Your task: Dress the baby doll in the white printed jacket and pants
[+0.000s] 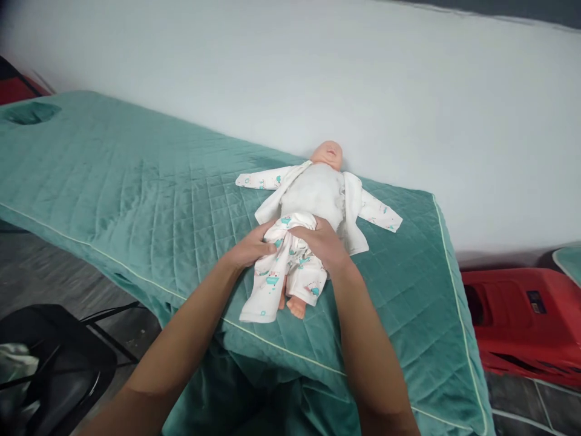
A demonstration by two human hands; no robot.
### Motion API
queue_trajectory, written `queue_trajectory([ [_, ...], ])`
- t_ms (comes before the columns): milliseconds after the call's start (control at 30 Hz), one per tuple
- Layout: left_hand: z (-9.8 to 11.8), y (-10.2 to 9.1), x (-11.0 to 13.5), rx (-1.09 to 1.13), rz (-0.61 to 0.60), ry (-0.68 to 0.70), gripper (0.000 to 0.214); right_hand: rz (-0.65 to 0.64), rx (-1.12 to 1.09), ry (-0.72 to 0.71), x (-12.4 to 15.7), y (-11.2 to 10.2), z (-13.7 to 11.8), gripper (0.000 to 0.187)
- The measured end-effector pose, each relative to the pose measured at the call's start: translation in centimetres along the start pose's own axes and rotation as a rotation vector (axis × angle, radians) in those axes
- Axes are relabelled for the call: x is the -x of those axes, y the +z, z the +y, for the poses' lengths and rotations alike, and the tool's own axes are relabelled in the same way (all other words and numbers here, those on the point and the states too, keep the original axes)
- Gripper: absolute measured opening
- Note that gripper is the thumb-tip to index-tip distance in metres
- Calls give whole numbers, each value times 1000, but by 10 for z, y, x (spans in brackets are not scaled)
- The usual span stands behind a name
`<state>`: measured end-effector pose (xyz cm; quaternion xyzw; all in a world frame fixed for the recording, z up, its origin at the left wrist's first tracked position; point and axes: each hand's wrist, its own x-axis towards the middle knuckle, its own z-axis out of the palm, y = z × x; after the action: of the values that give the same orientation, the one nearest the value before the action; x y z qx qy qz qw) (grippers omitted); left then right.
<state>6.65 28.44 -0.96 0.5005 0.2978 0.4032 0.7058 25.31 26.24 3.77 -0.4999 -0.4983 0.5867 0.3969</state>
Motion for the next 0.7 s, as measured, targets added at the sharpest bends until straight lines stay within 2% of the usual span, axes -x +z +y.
queue_trajectory([
  [100, 3, -1, 3, -29, -101, -42, 62, 61, 39, -21, -1, 4, 0, 27],
  [200, 2, 1, 2, 40, -62, -64, 47, 21, 51, -54, 2, 6, -2, 29],
  [267, -1, 4, 2, 126, 13, -8, 46, -78, 73, -86, 5, 3, -6, 34],
  [367, 0, 13, 9, 222, 99, 71, 49, -290, 171, -105, 9, -5, -13, 44],
  [467, 7, 24, 25, 245, 112, 51, 45, -375, 278, -106, 10, -13, -17, 46],
  [700, 19, 57, 86, 325, 203, -96, 36, -304, 488, -165, 7, -10, -12, 27],
])
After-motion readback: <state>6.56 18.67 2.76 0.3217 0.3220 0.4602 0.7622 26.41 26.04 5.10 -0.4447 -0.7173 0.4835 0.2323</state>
